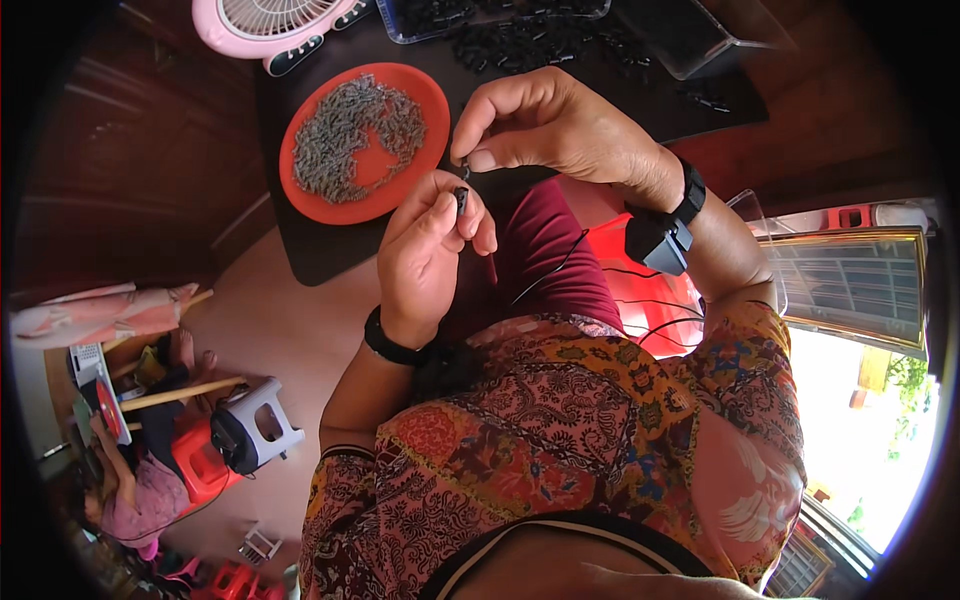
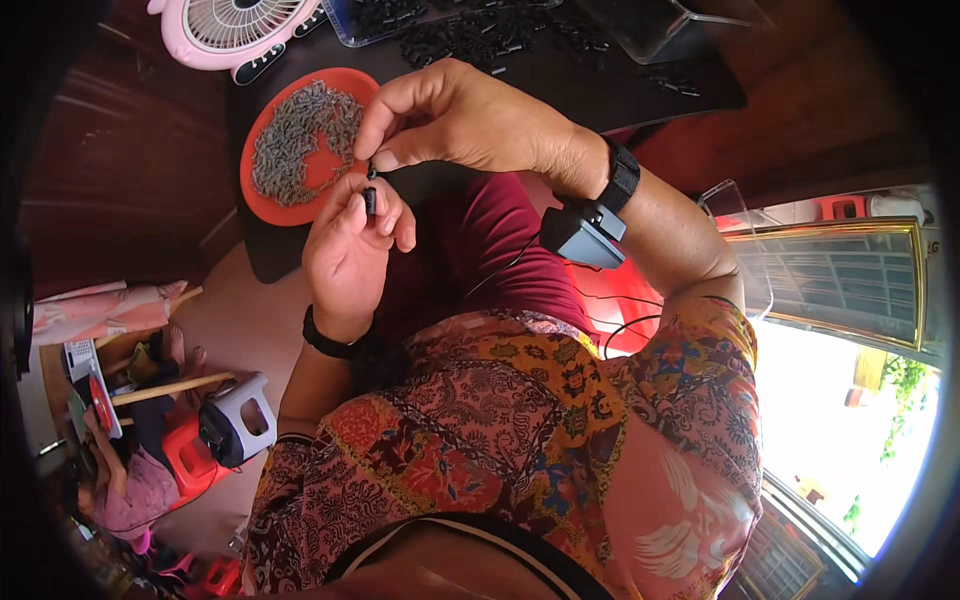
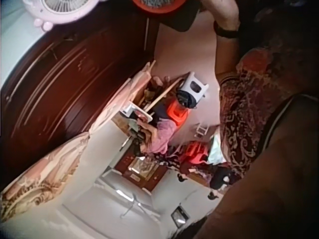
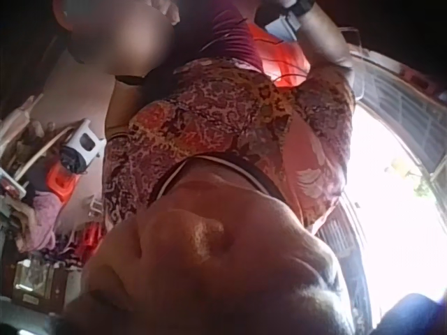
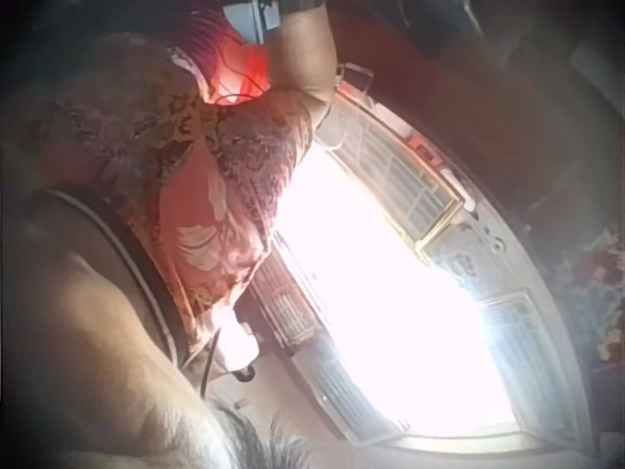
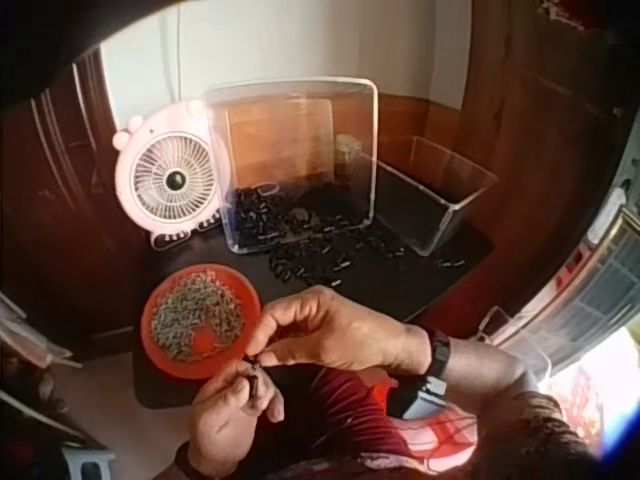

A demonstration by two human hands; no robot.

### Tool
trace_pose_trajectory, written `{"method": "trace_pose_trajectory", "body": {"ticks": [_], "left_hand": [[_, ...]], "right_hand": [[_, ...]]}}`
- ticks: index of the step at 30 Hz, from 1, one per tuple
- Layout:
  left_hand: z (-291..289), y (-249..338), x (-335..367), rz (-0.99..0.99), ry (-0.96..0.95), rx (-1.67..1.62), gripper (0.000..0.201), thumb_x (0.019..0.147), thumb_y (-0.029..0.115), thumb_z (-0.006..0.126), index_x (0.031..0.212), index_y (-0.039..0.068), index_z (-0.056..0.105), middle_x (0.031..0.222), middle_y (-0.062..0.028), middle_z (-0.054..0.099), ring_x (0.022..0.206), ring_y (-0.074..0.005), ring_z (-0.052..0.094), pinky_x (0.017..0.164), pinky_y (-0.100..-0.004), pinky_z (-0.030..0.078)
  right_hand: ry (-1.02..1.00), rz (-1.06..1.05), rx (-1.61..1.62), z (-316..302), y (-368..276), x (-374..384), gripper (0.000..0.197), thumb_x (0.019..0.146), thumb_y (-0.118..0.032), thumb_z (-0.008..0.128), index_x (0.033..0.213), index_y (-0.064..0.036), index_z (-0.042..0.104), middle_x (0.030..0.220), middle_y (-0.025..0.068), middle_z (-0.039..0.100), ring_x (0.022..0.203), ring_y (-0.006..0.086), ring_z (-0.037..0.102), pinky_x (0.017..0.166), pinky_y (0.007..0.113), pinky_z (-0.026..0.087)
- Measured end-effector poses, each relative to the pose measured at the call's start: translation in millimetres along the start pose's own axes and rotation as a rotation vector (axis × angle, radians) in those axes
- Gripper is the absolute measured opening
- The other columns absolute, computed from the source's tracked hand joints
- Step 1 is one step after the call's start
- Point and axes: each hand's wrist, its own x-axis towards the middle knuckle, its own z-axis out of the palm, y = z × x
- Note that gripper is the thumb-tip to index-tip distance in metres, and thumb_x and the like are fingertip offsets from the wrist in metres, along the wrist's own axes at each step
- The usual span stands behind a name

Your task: Assembling small plastic and metal components at a workbench.

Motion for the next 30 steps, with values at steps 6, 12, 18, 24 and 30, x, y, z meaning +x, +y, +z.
{"method": "trace_pose_trajectory", "body": {"ticks": [6, 12, 18, 24, 30], "left_hand": [[-2.4, 0.6, -8.1, 0.014, 0.001, 0.002, 0.026, 0.099, 0.027, 0.043, 0.094, 0.002, 0.047, 0.079, -0.0042, 0.045, 0.072, -0.0178, 0.051, 0.069, -0.0281, 0.04], [0.0, 1.5, -11.8, 0.035, 0.047, 0.046, 0.026, 0.099, 0.027, 0.043, 0.091, 0.002, 0.046, 0.08, -0.004, 0.045, 0.072, -0.0173, 0.05, 0.069, -0.0279, 0.04], [1.8, -0.8, -14.4, 0.056, 0.075, 0.115, 0.027, 0.1, 0.027, 0.042, 0.088, 0.003, 0.045, 0.08, -0.0038, 0.045, 0.073, -0.0162, 0.05, 0.069, -0.0275, 0.041], [4.3, -6.4, -15.4, 0.104, 0.114, 0.087, 0.026, 0.1, 0.026, 0.041, 0.089, 0.003, 0.045, 0.079, -0.004, 0.044, 0.073, -0.0159, 0.049, 0.07, -0.0281, 0.041], [-0.1, -9.5, -11.8, 0.084, 0.134, -0.045, 0.021, 0.1, 0.022, 0.041, 0.094, 0.002, 0.046, 0.081, -0.0046, 0.046, 0.075, -0.016, 0.049, 0.071, -0.029, 0.041]], "right_hand": [[-0.03, -0.007, -0.076, 12.0, -4.0, 1.5, 0.008, 0.085, 0.002, 0.065, 0.093, 0.0009, 0.068, 0.089, 0.0026, 0.067, 0.085, 0.0091, 0.062, 0.08, 0.024, 0.05], [-0.003, -0.236, -0.303, 19.3, 1.5, 1.2, 0.009, 0.083, 0.001, 0.066, 0.092, 0.0007, 0.067, 0.085, 0.0054, 0.068, 0.079, 0.0116, 0.065, 0.073, 0.025, 0.052], [0.065, -0.358, -0.489, 25.0, 2.6, -1.6, 0.012, 0.08, 0.003, 0.066, 0.091, -0.0006, 0.067, 0.085, 0.007, 0.068, 0.08, 0.0156, 0.067, 0.072, 0.027, 0.053], [0.073, -0.241, -0.373, 28.4, 6.0, -6.9, 0.017, 0.08, 0.002, 0.067, 0.096, -0.003, 0.069, 0.091, 0.0086, 0.069, 0.085, 0.02, 0.068, 0.075, 0.03, 0.054], [0.239, -0.307, -0.379, 37.8, 19.7, -10.5, 0.028, 0.078, -0.005, 0.073, 0.105, -0.0036, 0.067, 0.098, 0.0094, 0.069, 0.089, 0.022, 0.068, 0.078, 0.032, 0.055]]}}
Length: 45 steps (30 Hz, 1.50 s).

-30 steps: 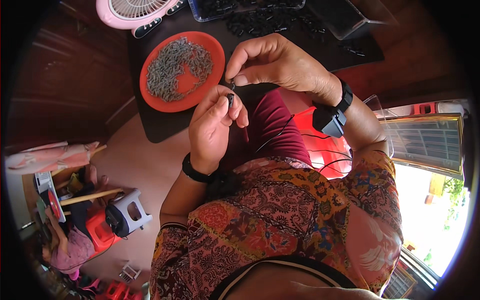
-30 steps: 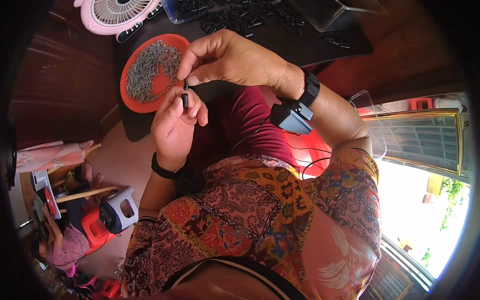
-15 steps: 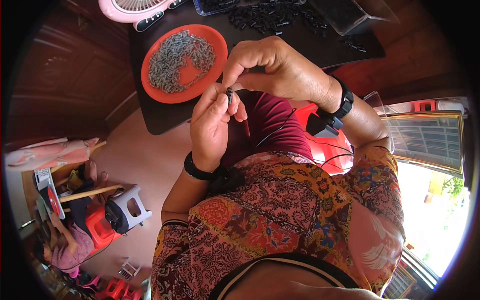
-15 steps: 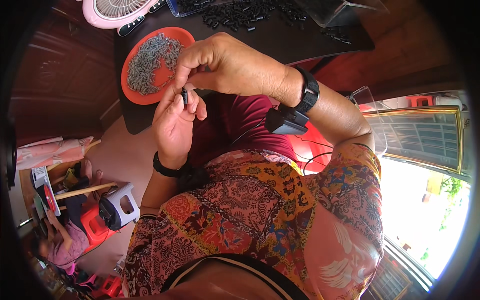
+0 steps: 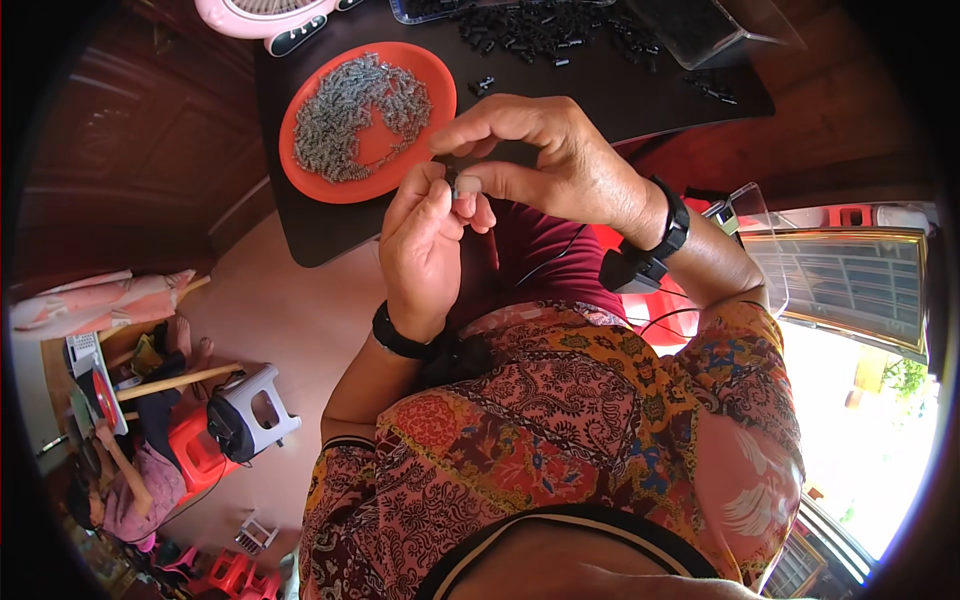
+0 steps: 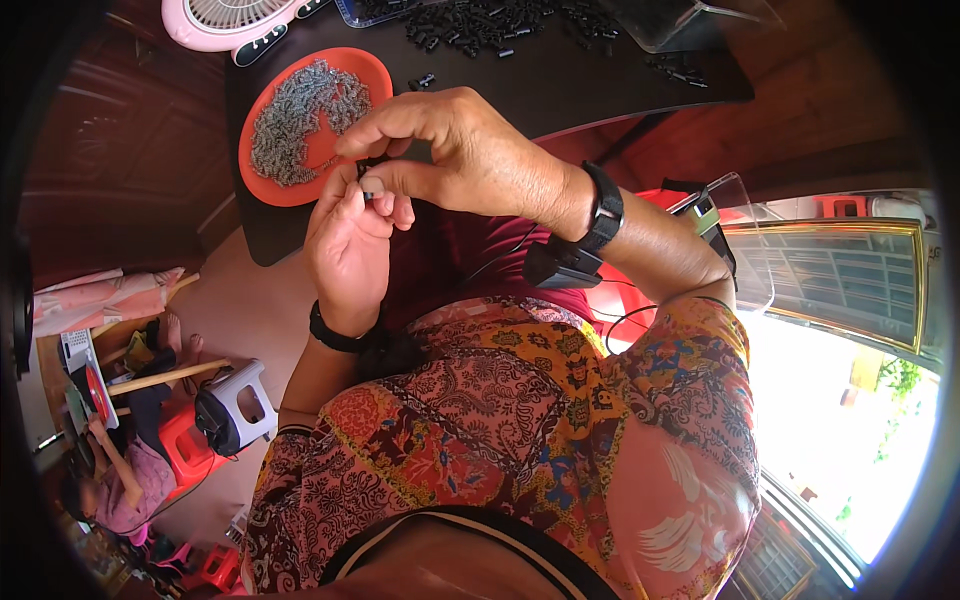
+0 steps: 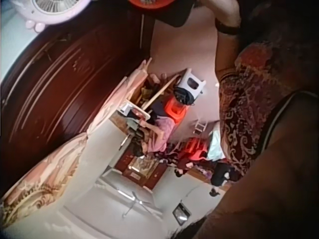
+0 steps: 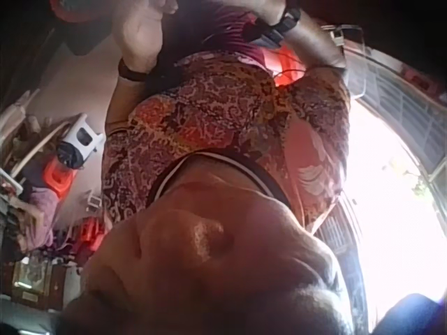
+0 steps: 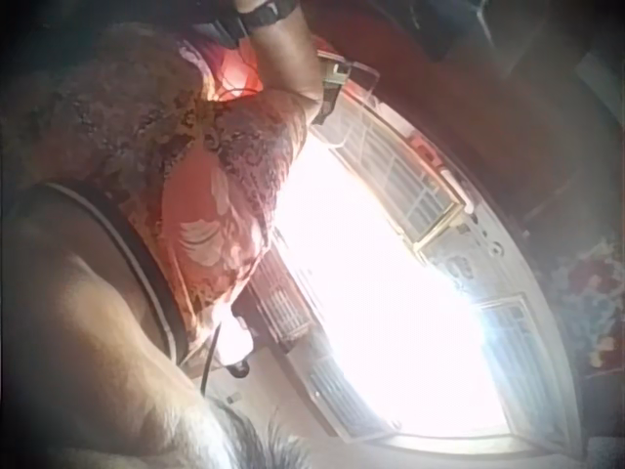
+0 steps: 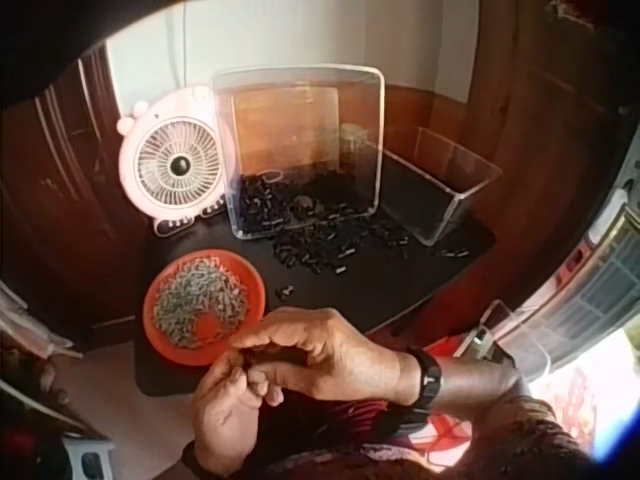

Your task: Assembling small plastic and metal components at a workbench.

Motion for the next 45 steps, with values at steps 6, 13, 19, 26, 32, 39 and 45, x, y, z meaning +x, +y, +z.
{"method": "trace_pose_trajectory", "body": {"ticks": [6, 13, 19, 26, 32, 39, 45], "left_hand": [[1.0, -1.0, 3.8, -0.051, 0.102, -0.076, 0.017, 0.099, 0.019, 0.041, 0.097, 0.003, 0.047, 0.085, -0.0051, 0.051, 0.079, -0.0152, 0.054, 0.072, -0.0295, 0.041], [-5.7, -8.9, 8.1, -0.089, 0.075, -0.139, 0.013, 0.098, 0.016, 0.042, 0.092, 0.006, 0.047, 0.086, -0.004, 0.052, 0.081, -0.0135, 0.056, 0.074, -0.0294, 0.042], [0.9, -8.8, 10.6, -0.085, 0.157, -0.149, 0.013, 0.098, 0.015, 0.042, 0.09, 0.006, 0.047, 0.085, -0.004, 0.052, 0.081, -0.0133, 0.055, 0.075, -0.0285, 0.041], [1.4, -8.5, 8.8, -0.042, 0.159, -0.167, 0.015, 0.099, 0.014, 0.04, 0.089, 0.005, 0.047, 0.088, -0.0039, 0.05, 0.081, -0.0107, 0.05, 0.076, -0.0268, 0.041], [-6.9, -13.7, 8.1, -0.059, 0.171, -0.144, 0.016, 0.099, 0.016, 0.04, 0.093, 0.004, 0.049, 0.089, -0.0037, 0.051, 0.082, -0.0106, 0.051, 0.076, -0.0264, 0.042], [-10.6, -4.7, 3.2, -0.027, 0.127, -0.032, 0.028, 0.099, 0.025, 0.038, 0.104, 0.001, 0.051, 0.094, -0.0096, 0.054, 0.085, -0.0222, 0.055, 0.078, -0.033, 0.044], [-9.7, -5.8, 0.1, -0.104, 0.032, -0.045, 0.021, 0.098, 0.02, 0.04, 0.097, 0.002, 0.051, 0.091, -0.0101, 0.056, 0.082, -0.0203, 0.058, 0.076, -0.0318, 0.045]], "right_hand": [[-0.021, -0.067, -0.257, 5.8, 7.1, -1.7, 0.046, 0.069, -0.01, 0.08, 0.112, -0.0025, 0.064, 0.1, 0.0099, 0.066, 0.091, 0.0246, 0.065, 0.077, 0.034, 0.054], [-0.004, -0.054, -0.411, 12.4, 7.1, -5.7, 0.045, 0.068, -0.013, 0.079, 0.109, -0.0034, 0.064, 0.1, 0.013, 0.065, 0.091, 0.0299, 0.065, 0.076, 0.037, 0.054], [0.026, -0.125, -0.507, 17.6, 16.1, -9.3, 0.041, 0.068, -0.012, 0.077, 0.106, -0.0034, 0.063, 0.098, 0.0129, 0.065, 0.089, 0.0305, 0.064, 0.074, 0.037, 0.054], [0.048, -0.224, -0.568, 24.9, 23.0, -9.7, 0.037, 0.07, -0.011, 0.074, 0.104, -0.0016, 0.061, 0.094, 0.0112, 0.065, 0.085, 0.0299, 0.064, 0.073, 0.038, 0.054], [0.045, -0.192, -0.564, 24.0, 23.1, -13.1, 0.032, 0.071, -0.011, 0.075, 0.099, -0.0021, 0.064, 0.093, 0.0105, 0.066, 0.085, 0.0283, 0.064, 0.072, 0.036, 0.055], [0.35, -0.261, -0.933, -76.0, 0.3, 20.5, 0.03, 0.072, -0.01, 0.078, 0.099, -0.0053, 0.069, 0.093, 0.0115, 0.068, 0.082, 0.0254, 0.066, 0.071, 0.033, 0.053], [0.61, -0.038, -1.498, -216.4, 3.3, 50.0, 0.023, 0.079, -0.008, 0.064, 0.101, -0.0002, 0.065, 0.098, 0.0174, 0.064, 0.094, 0.0349, 0.061, 0.082, 0.04, 0.049]]}}
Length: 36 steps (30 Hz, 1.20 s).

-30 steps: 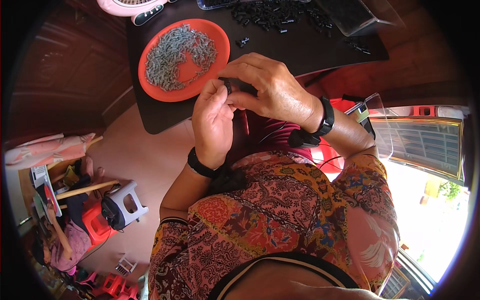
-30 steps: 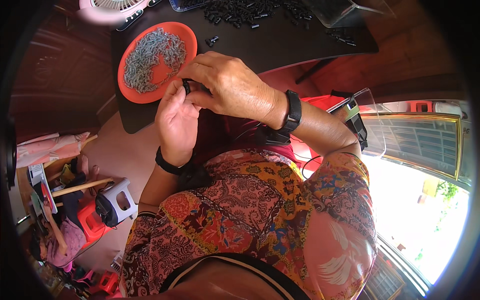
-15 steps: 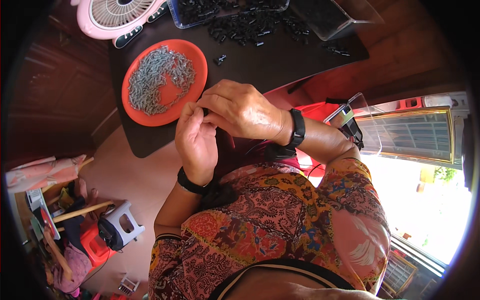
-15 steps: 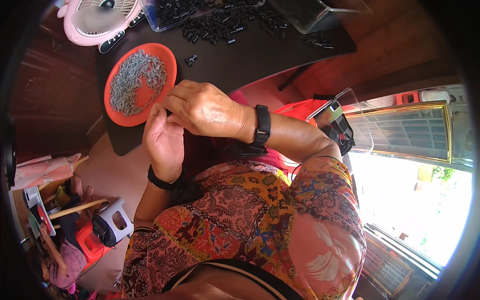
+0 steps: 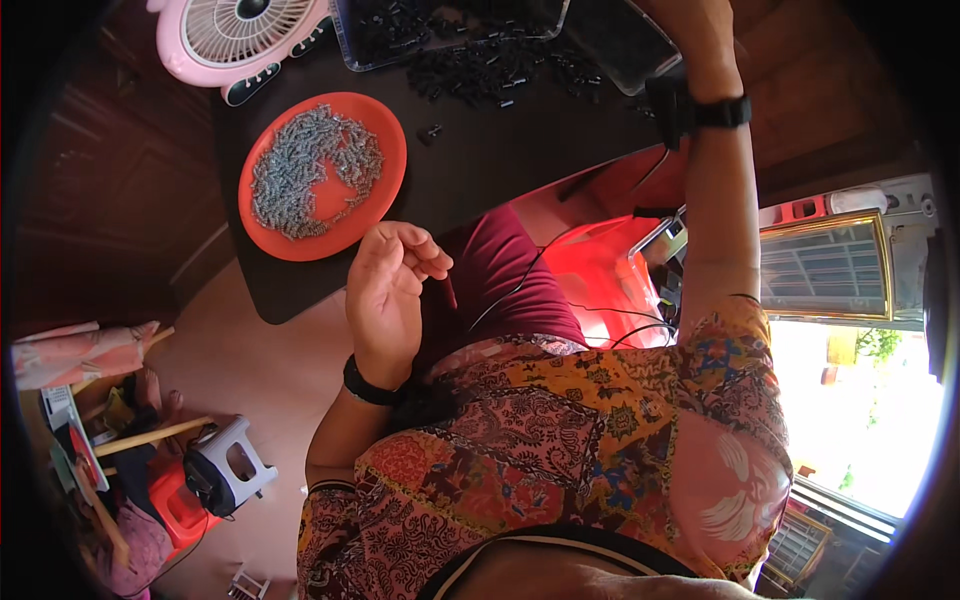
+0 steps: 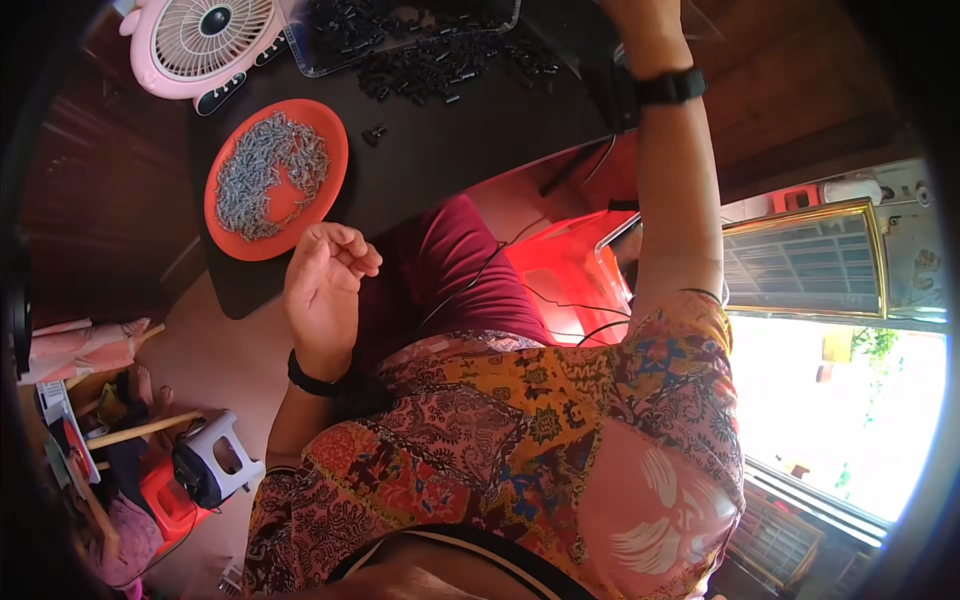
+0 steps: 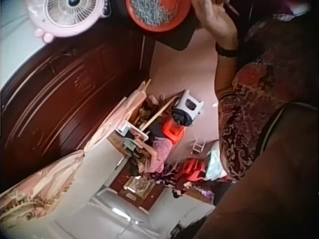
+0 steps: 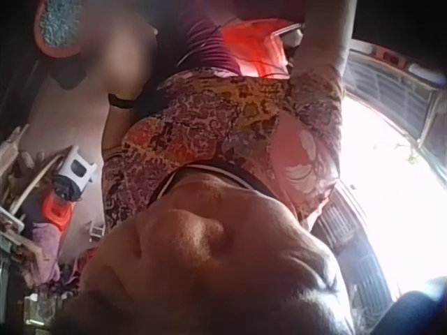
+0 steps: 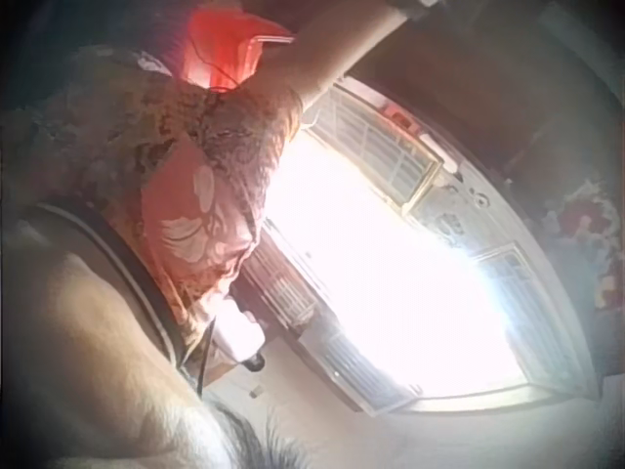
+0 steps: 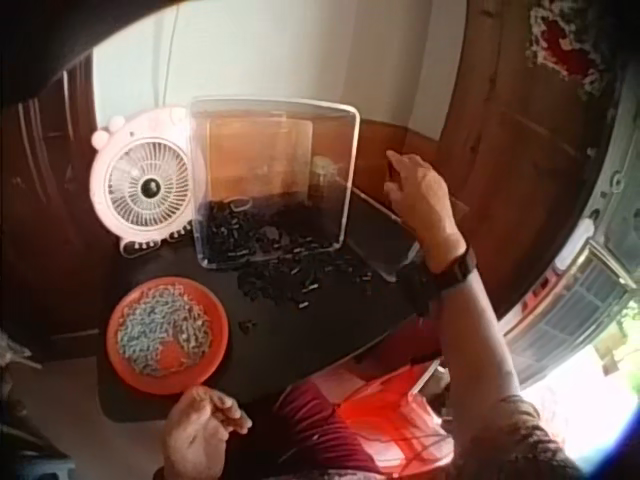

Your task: Assembling small plastic and metal components at a workbench.

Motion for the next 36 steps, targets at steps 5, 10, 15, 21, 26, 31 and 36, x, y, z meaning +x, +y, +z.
{"method": "trace_pose_trajectory", "body": {"ticks": [5, 10, 15, 21, 26, 31, 36], "left_hand": [[-2.7, 1.6, -3.2, 0.008, 0.028, 0.002, 0.021, 0.098, 0.02, 0.04, 0.096, 0.002, 0.051, 0.09, -0.0092, 0.057, 0.08, -0.0198, 0.059, 0.075, -0.0315, 0.045], [-3.9, 0.5, -4.8, -0.021, 0.025, 0.014, 0.02, 0.097, 0.02, 0.041, 0.096, 0.002, 0.051, 0.089, -0.0089, 0.057, 0.08, -0.0195, 0.059, 0.074, -0.0312, 0.045], [-2.4, 0.9, -4.5, -0.034, 0.012, 0.009, 0.02, 0.097, 0.02, 0.042, 0.096, 0.003, 0.052, 0.09, -0.0085, 0.057, 0.08, -0.0195, 0.059, 0.074, -0.031, 0.045], [-2.1, -0.5, -4.5, -0.048, 0.017, 0.016, 0.021, 0.097, 0.02, 0.042, 0.095, 0.002, 0.052, 0.089, -0.0082, 0.057, 0.08, -0.019, 0.059, 0.074, -0.0307, 0.045], [-4.2, 1.2, -2.7, -0.025, 0.012, 0.046, 0.021, 0.098, 0.021, 0.042, 0.095, 0.002, 0.052, 0.089, -0.0078, 0.056, 0.079, -0.0185, 0.059, 0.073, -0.0298, 0.044], [-4.7, 5.4, 3.0, 0.038, 0.027, 0.087, 0.022, 0.098, 0.021, 0.042, 0.095, 0.002, 0.053, 0.089, -0.0071, 0.056, 0.079, -0.0178, 0.059, 0.073, -0.029, 0.044], [-1.6, 12.8, 8.4, 0.107, 0.05, 0.126, 0.02, 0.097, 0.02, 0.044, 0.098, 0.002, 0.054, 0.088, -0.0065, 0.056, 0.078, -0.016, 0.058, 0.071, -0.0273, 0.044]], "right_hand": [[-0.037, -0.035, 0.062, 4.8, -19.1, -17.3, 0.021, 0.079, -0.008, 0.065, 0.099, -0.0009, 0.066, 0.1, 0.0159, 0.064, 0.097, 0.034, 0.06, 0.083, 0.039, 0.049], [-0.485, 0.05, 0.517, 51.3, -39.7, -71.1, 0.015, 0.08, -0.019, 0.067, 0.093, -0.0108, 0.07, 0.09, 0.0086, 0.068, 0.082, 0.0255, 0.066, 0.073, 0.035, 0.052], [-0.622, -0.225, 0.316, 83.7, -42.7, -101.9, 0.014, 0.08, -0.018, 0.06, 0.088, -0.0147, 0.07, 0.091, 0.0068, 0.064, 0.091, 0.028, 0.062, 0.08, 0.039, 0.051], [-0.611, -0.214, 0.264, 96.9, -48.2, -109.2, 0.014, 0.08, -0.018, 0.061, 0.091, -0.0135, 0.069, 0.092, 0.0072, 0.065, 0.093, 0.0301, 0.061, 0.081, 0.04, 0.051], [-0.732, 0.097, 0.703, 74.5, -69.9, -101.3, 0.016, 0.084, -0.013, 0.064, 0.1, -0.0085, 0.067, 0.093, 0.0038, 0.066, 0.086, 0.0169, 0.062, 0.078, 0.029, 0.049], [-0.873, 0.411, 1.471, 40.7, -117.9, -103.1, 0.022, 0.09, -0.008, 0.062, 0.111, -0.0024, 0.062, 0.096, -0.0005, 0.065, 0.085, 0.0056, 0.057, 0.078, 0.021, 0.046], [-0.965, 0.503, 1.776, 10.5, -156.1, -109.6, 0.021, 0.089, -0.003, 0.061, 0.11, -0.0026, 0.063, 0.096, 0.0002, 0.065, 0.089, 0.0064, 0.059, 0.082, 0.022, 0.047]]}}
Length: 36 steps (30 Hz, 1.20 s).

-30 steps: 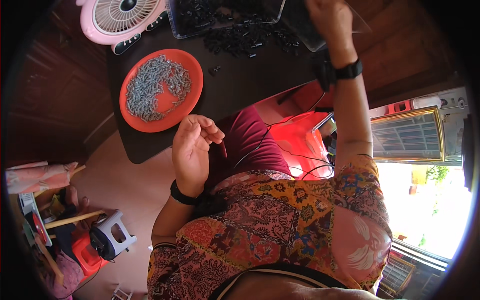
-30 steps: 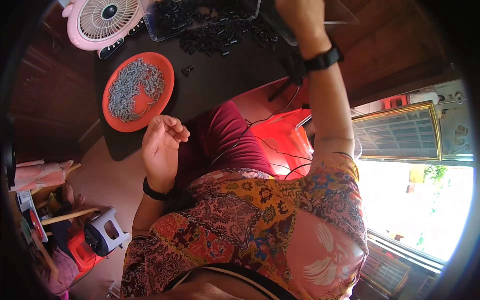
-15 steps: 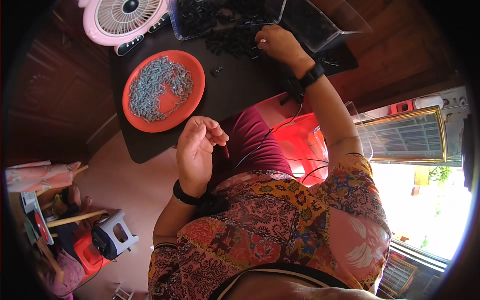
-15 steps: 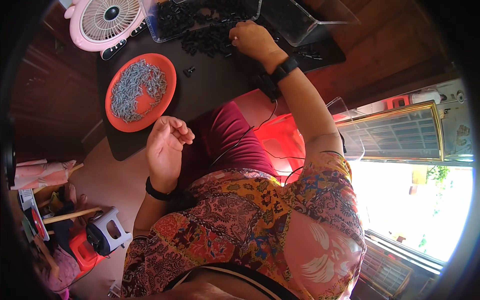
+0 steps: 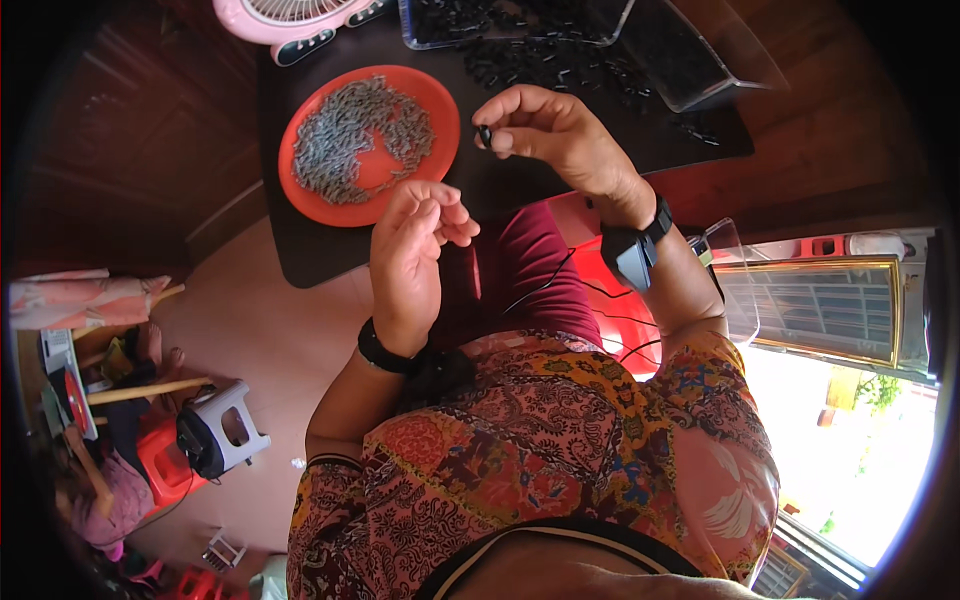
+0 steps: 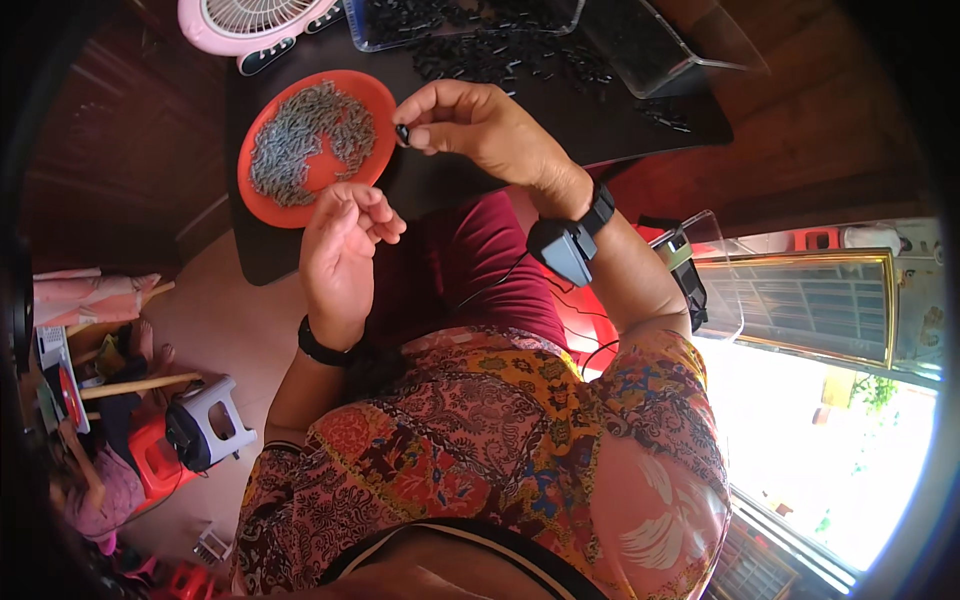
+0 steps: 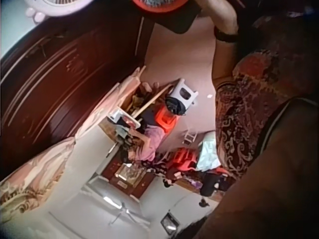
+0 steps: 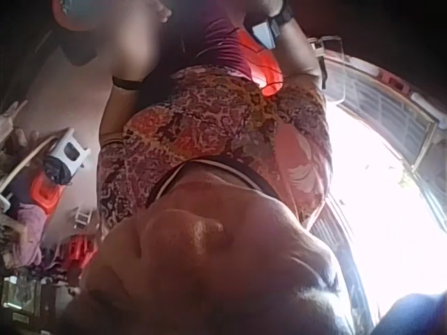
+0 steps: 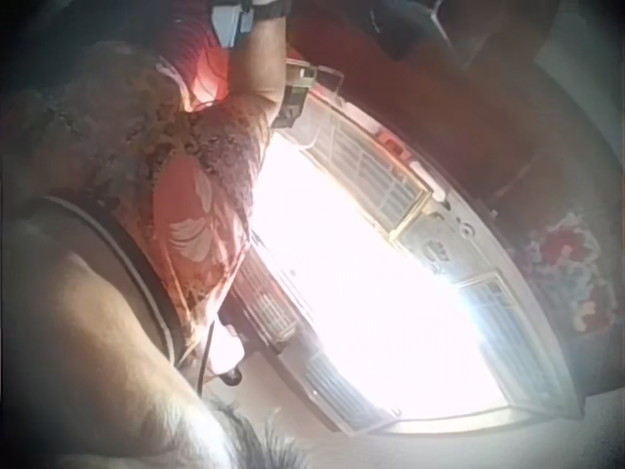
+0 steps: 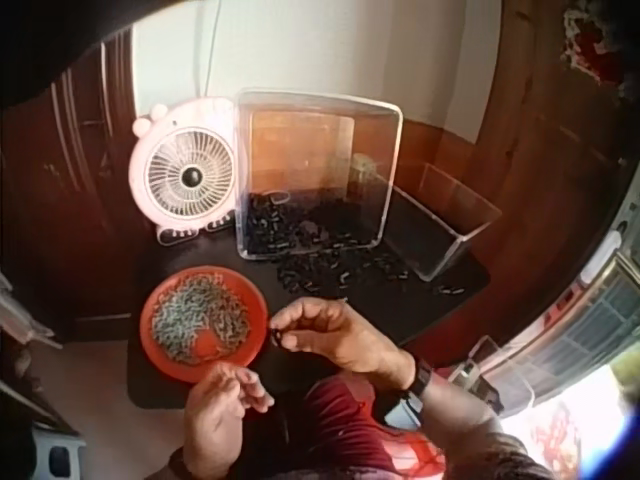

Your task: Assembling small plastic and metal components at a workbench.

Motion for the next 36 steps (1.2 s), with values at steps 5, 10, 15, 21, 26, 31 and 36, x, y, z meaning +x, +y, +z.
{"method": "trace_pose_trajectory", "body": {"ticks": [5, 10, 15, 21, 26, 31, 36], "left_hand": [[-1.3, 4.0, -0.9, 0.039, 0.08, 0.048, 0.019, 0.097, 0.02, 0.046, 0.099, 0.002, 0.053, 0.086, -0.0055, 0.055, 0.075, -0.0147, 0.057, 0.07, -0.026, 0.044], [-2.6, 2.6, -4.0, 0.026, 0.074, -0.002, 0.019, 0.097, 0.022, 0.045, 0.093, 0.004, 0.05, 0.085, -0.0058, 0.055, 0.074, -0.015, 0.057, 0.07, -0.0266, 0.045], [-7.3, -3.8, -8.8, 0.023, 0.07, -0.022, 0.02, 0.097, 0.023, 0.045, 0.093, 0.004, 0.049, 0.083, -0.0059, 0.054, 0.074, -0.0157, 0.057, 0.071, -0.0278, 0.045], [-17.7, -4.4, -13.0, -0.06, 0.019, -0.253, 0.017, 0.095, 0.021, 0.048, 0.095, 0.004, 0.05, 0.085, -0.0058, 0.055, 0.077, -0.017, 0.057, 0.073, -0.0292, 0.045], [-26.6, 2.3, -21.1, -0.012, 0.02, -0.287, 0.016, 0.095, 0.019, 0.048, 0.097, 0.003, 0.05, 0.085, -0.0059, 0.053, 0.077, -0.019, 0.055, 0.072, -0.0306, 0.044], [-43.8, 13.1, -22.8, 0.076, 0.047, -0.287, 0.015, 0.095, 0.018, 0.047, 0.096, 0.003, 0.049, 0.082, -0.0063, 0.049, 0.074, -0.0206, 0.052, 0.069, -0.0312, 0.042], [-53.4, 14.6, -26.0, 0.082, 0.084, -0.284, 0.016, 0.095, 0.019, 0.047, 0.096, 0.003, 0.049, 0.082, -0.0064, 0.049, 0.074, -0.0205, 0.052, 0.069, -0.0312, 0.042]], "right_hand": [[-0.029, -0.006, 0.061, 38.7, -0.6, -8.0, 0.022, 0.09, -0.001, 0.061, 0.112, -0.0011, 0.063, 0.096, 0.0024, 0.065, 0.091, 0.0082, 0.061, 0.082, 0.022, 0.049], [-0.052, -0.083, 0.029, 58.3, 5.4, -11.6, 0.018, 0.093, -0.005, 0.059, 0.108, 0.0025, 0.062, 0.091, 0.0054, 0.066, 0.077, 0.0097, 0.062, 0.069, 0.023, 0.052], [-0.004, -0.203, -0.221, 67.7, 11.8, -12.6, 0.016, 0.091, -0.009, 0.062, 0.102, 0.0025, 0.062, 0.084, 0.0067, 0.064, 0.066, 0.011, 0.064, 0.061, 0.025, 0.054], [0.006, -0.381, -0.398, 70.9, 23.1, -7.8, 0.016, 0.088, -0.007, 0.065, 0.102, 0.0006, 0.064, 0.089, 0.0054, 0.059, 0.075, 0.0111, 0.062, 0.063, 0.023, 0.053], [-0.101, -0.251, -0.315, 74.8, 10.6, -1.5, 0.018, 0.086, -0.009, 0.068, 0.102, -0.0012, 0.066, 0.093, 0.0058, 0.064, 0.082, 0.0139, 0.063, 0.072, 0.027, 0.052], [0.013, -0.181, -0.619, 57.9, 3.2, 41.1, 0.012, 0.085, -0.008, 0.065, 0.096, -0.0023, 0.068, 0.087, 0.0069, 0.067, 0.079, 0.016, 0.064, 0.071, 0.029, 0.049], [-0.182, -0.203, -1.075, 59.2, 17.1, 72.6, 0.014, 0.08, -0.015, 0.062, 0.09, -0.0056, 0.067, 0.081, 0.0102, 0.066, 0.075, 0.0279, 0.063, 0.068, 0.036, 0.049]]}}
